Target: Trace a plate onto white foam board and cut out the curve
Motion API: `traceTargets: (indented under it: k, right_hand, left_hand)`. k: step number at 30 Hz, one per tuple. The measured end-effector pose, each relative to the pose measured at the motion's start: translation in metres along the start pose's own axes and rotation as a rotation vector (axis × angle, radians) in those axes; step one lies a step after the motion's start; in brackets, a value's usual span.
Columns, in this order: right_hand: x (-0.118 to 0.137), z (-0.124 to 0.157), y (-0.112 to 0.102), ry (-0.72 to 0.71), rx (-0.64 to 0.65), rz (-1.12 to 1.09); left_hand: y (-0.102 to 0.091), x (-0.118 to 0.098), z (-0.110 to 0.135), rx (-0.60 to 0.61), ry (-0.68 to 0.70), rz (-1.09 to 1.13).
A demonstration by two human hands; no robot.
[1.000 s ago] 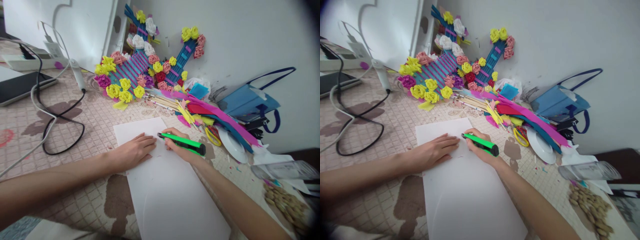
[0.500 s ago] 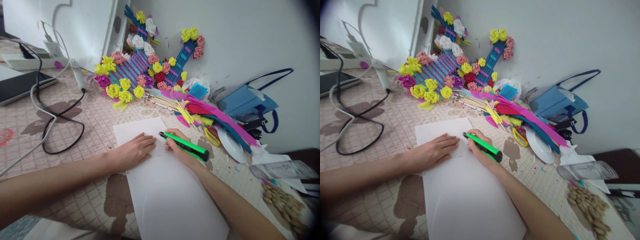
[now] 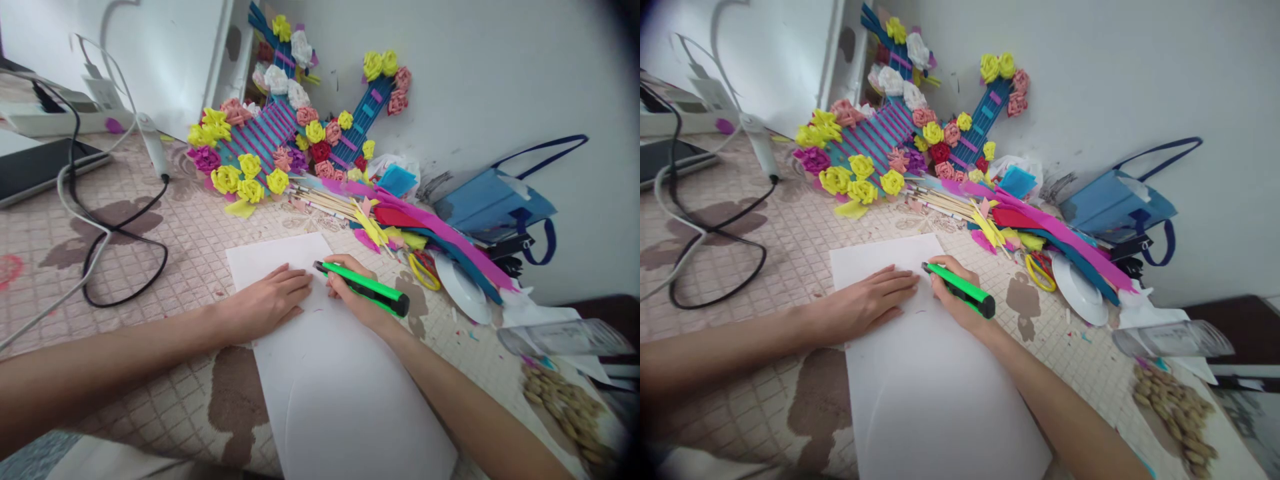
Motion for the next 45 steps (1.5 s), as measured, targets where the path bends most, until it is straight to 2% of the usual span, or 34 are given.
traceTargets:
  k: [14, 21, 29, 45]
  right_hand:
    - [0.011, -0.002, 0.003, 0.022, -0.001, 0.160]
    - [0.015, 0.001, 0.000, 0.064, 0.023, 0.139]
    - [0.008, 0.003, 0.001, 0.055, 0.025, 0.096]
    - [0.010, 0.011, -0.001, 0.061, 0.033, 0.105]
  left_hand:
    - [0.000, 0.001, 0.000, -0.022, 0.001, 0.020]
    - [-0.001, 0.002, -0.001, -0.005, -0.003, 0.044]
    - [0.001, 0.003, 0.000, -0.017, 0.003, 0.040]
    - [-0.001, 0.002, 0.000, -0.007, -0.010, 0.073]
Point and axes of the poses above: each hand's wrist, its own z-axis away from the middle knuckle, its own y-axis out of the palm, x = y × z, the point moved 2 cm from there along -z, towards the middle knuckle, and after that the axes turned 3 degrees about -z, right-handed, at the moved point
